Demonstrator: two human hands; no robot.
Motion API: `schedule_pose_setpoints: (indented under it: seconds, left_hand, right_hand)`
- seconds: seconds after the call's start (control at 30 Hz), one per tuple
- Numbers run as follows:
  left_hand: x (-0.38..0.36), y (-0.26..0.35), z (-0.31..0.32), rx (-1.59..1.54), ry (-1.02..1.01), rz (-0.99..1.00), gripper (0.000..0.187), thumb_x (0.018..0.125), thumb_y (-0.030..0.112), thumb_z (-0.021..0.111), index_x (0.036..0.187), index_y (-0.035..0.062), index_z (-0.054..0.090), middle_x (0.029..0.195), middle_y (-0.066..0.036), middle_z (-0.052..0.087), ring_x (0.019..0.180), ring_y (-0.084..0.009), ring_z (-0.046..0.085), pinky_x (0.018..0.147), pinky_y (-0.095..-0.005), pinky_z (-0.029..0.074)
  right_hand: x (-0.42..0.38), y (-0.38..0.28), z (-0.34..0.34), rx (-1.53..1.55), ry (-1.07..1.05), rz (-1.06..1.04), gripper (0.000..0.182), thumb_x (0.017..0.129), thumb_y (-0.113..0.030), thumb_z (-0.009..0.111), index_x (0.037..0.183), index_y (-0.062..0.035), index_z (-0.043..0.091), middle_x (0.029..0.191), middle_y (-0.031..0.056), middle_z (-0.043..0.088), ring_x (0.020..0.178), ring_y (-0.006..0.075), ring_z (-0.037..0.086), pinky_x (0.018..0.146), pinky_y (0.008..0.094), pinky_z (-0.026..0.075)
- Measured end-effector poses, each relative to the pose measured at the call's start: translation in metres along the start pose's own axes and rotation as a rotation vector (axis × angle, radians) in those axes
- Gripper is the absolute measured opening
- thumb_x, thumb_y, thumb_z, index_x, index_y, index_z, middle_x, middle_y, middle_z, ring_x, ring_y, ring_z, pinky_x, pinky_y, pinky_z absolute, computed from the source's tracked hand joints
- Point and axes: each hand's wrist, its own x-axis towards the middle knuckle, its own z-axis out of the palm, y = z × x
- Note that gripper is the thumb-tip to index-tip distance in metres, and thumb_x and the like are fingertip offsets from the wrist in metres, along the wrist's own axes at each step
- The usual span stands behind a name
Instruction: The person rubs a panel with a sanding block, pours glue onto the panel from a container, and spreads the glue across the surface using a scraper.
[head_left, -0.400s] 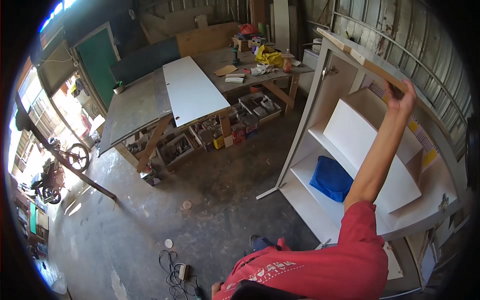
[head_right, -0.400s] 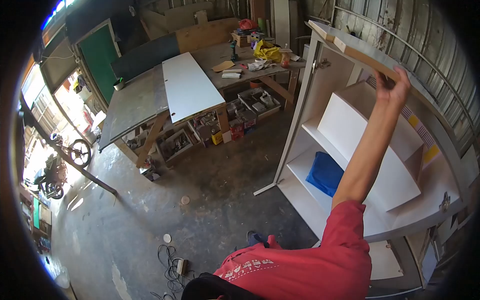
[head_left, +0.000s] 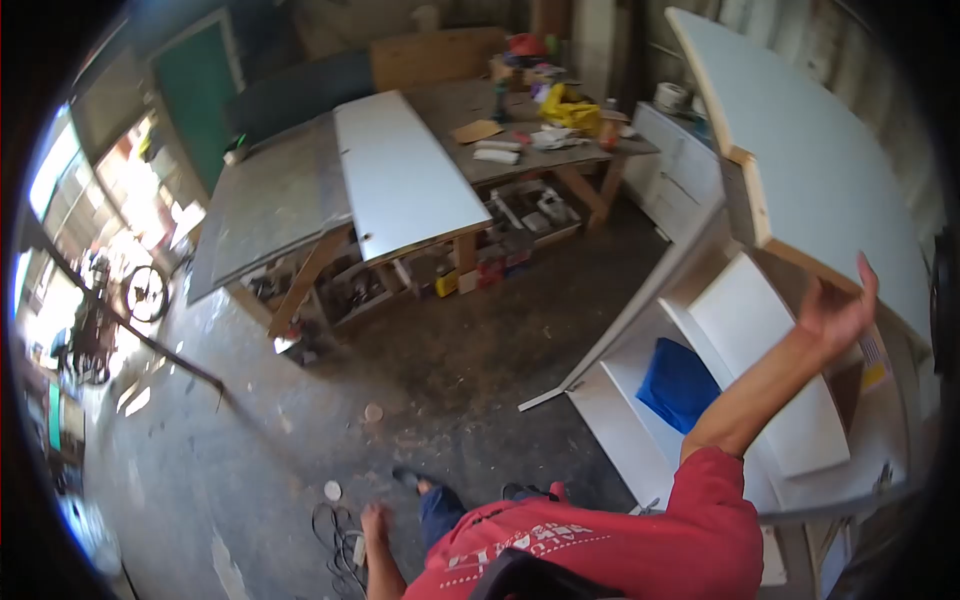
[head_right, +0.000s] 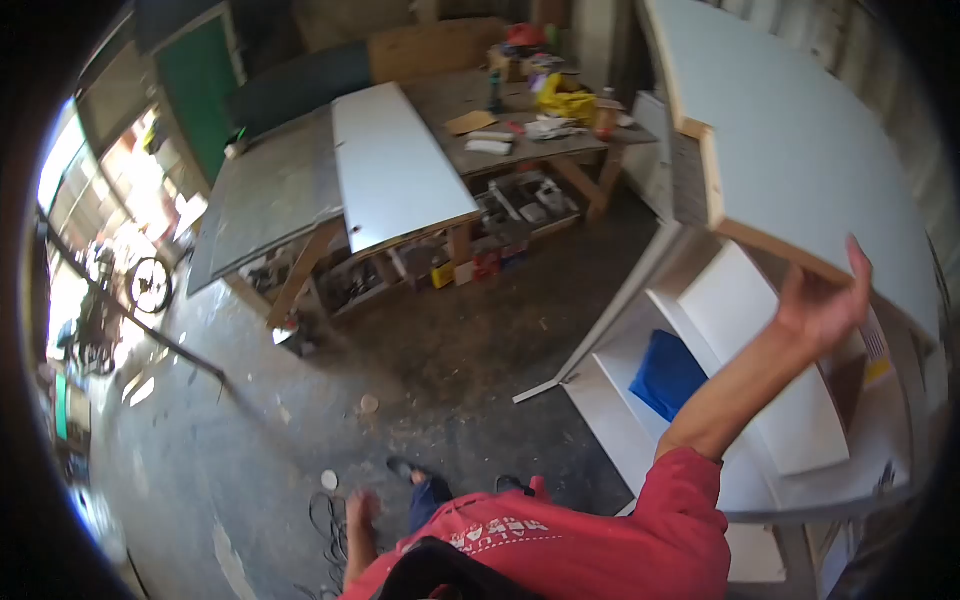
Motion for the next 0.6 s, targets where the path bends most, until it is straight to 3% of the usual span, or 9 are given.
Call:
schedule_pose_setpoints:
  seconds: [0.03, 0.1, 0.2, 0.23, 0.33, 0.4, 0.47, 0.53, 0.6]
  left_hand:
    - [0.02, 0.035, -0.007, -0.499, 0.092, -0.331, 0.022, 0.094, 0.024, 0.061, 0.106, 0.0077, 0.07, 0.082, -0.004, 0.067, 0.073, -0.0152, 0.064, 0.06, -0.0306, 0.05]
    - [0.094, 0.109, -0.042, -0.426, 0.137, -0.205, 0.041, 0.097, 0.029, 0.064, 0.13, 0.0057, 0.067, 0.093, -0.005, 0.07, 0.08, -0.0145, 0.064, 0.068, -0.0299, 0.05]
    - [0.172, 0.25, -0.106, -0.478, 0.217, -0.02, 0.052, 0.097, 0.03, 0.067, 0.141, 0.0037, 0.059, 0.118, -0.008, 0.072, 0.106, -0.0189, 0.068, 0.091, -0.0317, 0.051]
    - [0.196, 0.285, -0.131, -0.556, 0.238, 0.11, 0.046, 0.098, 0.028, 0.068, 0.134, 0.0002, 0.063, 0.12, -0.008, 0.071, 0.106, -0.0154, 0.064, 0.088, -0.0282, 0.049]
    - [0.249, 0.397, -0.22, -0.474, 0.252, 0.457, 0.053, 0.099, 0.027, 0.066, 0.142, -0.0023, 0.056, 0.128, -0.012, 0.068, 0.11, -0.0181, 0.064, 0.095, -0.0317, 0.048]
    - [0.275, 0.474, -0.274, -0.426, 0.287, 0.575, 0.06, 0.097, 0.035, 0.064, 0.144, -0.0006, 0.055, 0.137, -0.013, 0.065, 0.13, -0.0241, 0.058, 0.111, -0.0398, 0.042]
    - [0.297, 0.553, -0.321, -0.336, 0.343, 0.839, 0.055, 0.098, 0.033, 0.066, 0.14, -0.0021, 0.058, 0.132, -0.013, 0.068, 0.123, -0.0218, 0.061, 0.105, -0.0346, 0.045]
    - [0.308, 0.623, -0.363, -0.065, 0.415, 1.031, 0.048, 0.102, 0.034, 0.056, 0.136, 0.0015, 0.062, 0.135, -0.012, 0.065, 0.128, -0.0221, 0.058, 0.11, -0.0379, 0.041]
    - [0.334, 0.695, -0.397, -0.024, 0.285, 1.318, 0.046, 0.106, 0.036, 0.046, 0.14, 0.0069, 0.059, 0.149, -0.011, 0.055, 0.134, -0.0254, 0.055, 0.114, -0.0432, 0.039]
  right_hand:
    - [-0.003, 0.011, -0.001, 0.006, -0.035, 0.008, 0.038, 0.084, -0.01, 0.073, 0.114, 0.0112, 0.062, 0.11, 0.022, 0.069, 0.099, 0.0333, 0.069, 0.089, 0.0435, 0.06]
    - [-0.027, 0.037, 0.022, 0.02, -0.043, 0.0, 0.041, 0.083, -0.011, 0.074, 0.115, 0.0131, 0.062, 0.111, 0.0237, 0.069, 0.098, 0.0339, 0.069, 0.088, 0.0417, 0.061]
    - [-0.059, 0.088, 0.05, 0.009, -0.13, -0.017, 0.044, 0.082, -0.011, 0.075, 0.115, 0.0154, 0.061, 0.112, 0.0249, 0.067, 0.101, 0.0341, 0.068, 0.087, 0.0404, 0.06]
    - [-0.073, 0.105, 0.065, -0.016, -0.121, -0.066, 0.045, 0.082, -0.011, 0.075, 0.115, 0.0169, 0.061, 0.113, 0.0261, 0.066, 0.102, 0.0342, 0.067, 0.09, 0.0406, 0.059]
    - [-0.117, 0.168, 0.15, -0.025, -0.136, -0.167, 0.045, 0.082, -0.01, 0.075, 0.113, 0.0193, 0.061, 0.114, 0.0283, 0.064, 0.105, 0.0346, 0.065, 0.094, 0.0412, 0.054]
    - [-0.137, 0.209, 0.19, -0.043, -0.142, -0.223, 0.043, 0.082, -0.009, 0.074, 0.111, 0.0207, 0.061, 0.113, 0.0301, 0.063, 0.106, 0.0356, 0.064, 0.101, 0.0426, 0.048]
    - [-0.128, 0.244, 0.218, -0.025, -0.184, -0.189, 0.04, 0.078, -0.007, 0.076, 0.106, 0.0201, 0.064, 0.111, 0.0311, 0.062, 0.107, 0.0372, 0.064, 0.099, 0.045, 0.049]
    - [-0.147, 0.277, 0.274, -0.08, -0.29, -0.228, 0.046, 0.077, -0.008, 0.073, 0.112, 0.0195, 0.061, 0.115, 0.03, 0.061, 0.108, 0.0368, 0.063, 0.099, 0.0466, 0.049]
    - [-0.171, 0.307, 0.338, -0.158, -0.433, -0.321, 0.052, 0.076, -0.01, 0.07, 0.117, 0.0189, 0.057, 0.119, 0.029, 0.06, 0.109, 0.0364, 0.063, 0.099, 0.0482, 0.049]
